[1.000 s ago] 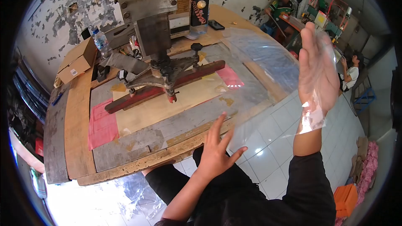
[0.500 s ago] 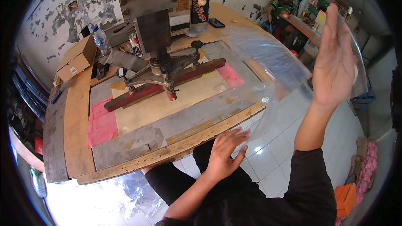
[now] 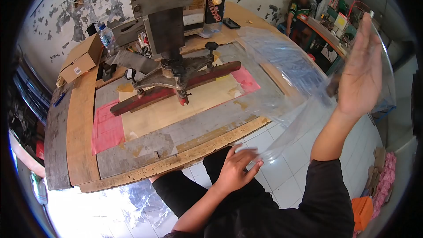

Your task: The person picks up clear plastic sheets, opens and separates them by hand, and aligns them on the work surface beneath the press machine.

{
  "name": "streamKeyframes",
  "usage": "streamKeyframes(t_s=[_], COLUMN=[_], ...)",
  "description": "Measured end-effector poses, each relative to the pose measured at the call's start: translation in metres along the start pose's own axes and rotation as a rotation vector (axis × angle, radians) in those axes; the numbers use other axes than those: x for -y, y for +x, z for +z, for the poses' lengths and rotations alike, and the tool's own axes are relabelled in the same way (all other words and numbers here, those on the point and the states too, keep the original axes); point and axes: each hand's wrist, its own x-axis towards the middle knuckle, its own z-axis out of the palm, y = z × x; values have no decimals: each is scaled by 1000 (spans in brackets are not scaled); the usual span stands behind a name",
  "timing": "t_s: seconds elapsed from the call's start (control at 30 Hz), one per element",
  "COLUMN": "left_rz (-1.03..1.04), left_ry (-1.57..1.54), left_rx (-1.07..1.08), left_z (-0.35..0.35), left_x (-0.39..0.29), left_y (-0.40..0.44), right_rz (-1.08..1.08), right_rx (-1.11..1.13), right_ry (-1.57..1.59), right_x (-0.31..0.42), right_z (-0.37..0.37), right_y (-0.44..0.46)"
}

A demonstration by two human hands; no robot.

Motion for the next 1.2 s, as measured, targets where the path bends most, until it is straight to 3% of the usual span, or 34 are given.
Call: streamKeyframes(t_s=[0.07,0.13,0.23,0.33,0.4,0.5,0.57,0.63,0.7,0.8,0.87,0.93,0.97,1.07,1.17,1.2], left_rz=[-101,-421,-360,-416,-459,-512,-665,-583,-746,-777,-822,-787,-737,-774,-715,-673], left_ry=[-95,-293,-276,-380,-436,-296,-300,-23,-14,170,449,514,574,616,672,641], left_rx=[105,140,234,130,53,-55,-167,-196,-155,-239,-208,-199,-167,-156,-166,-223], left_z=[1,-3,-6,-16,-52,-118,-160,-203,-242,-279,-292,-290,-289,-266,-255,-252], left_x=[1,-8,5,16,4,-17,-18,-15,-20,5,15,34,39,36,41,46], left_y=[-7,-7,-15,-31,-33,-39,-46,-46,-34,-23,-14,-25,-29,-33,-36,-40], right_rz=[-27,-53,-113,-134,-330,-324,-274,-109,43,398,712,846,850,583,540,621], right_rx=[-6,-14,-29,-42,-454,-564,-613,-759,-751,-709,-558,-413,-390,-279,-258,-294], right_ry=[9,21,-65,-99,-833,-940,-941,-840,-944,-1325,-1472,-1698,-1680,-1954,-2057,-2005], right_x=[8,14,21,23,15,22,37,40,18,-37,-55,-80,-87,-113,-113,-112], right_z=[-6,-11,-16,-14,2,-18,-52,-93,-127,-155,-188,-210,-206,-191,-192,-195], right_y=[2,1,-2,0,6,1,-13,-38,-67,-106,-142,-177,-185,-196,-199,-201])
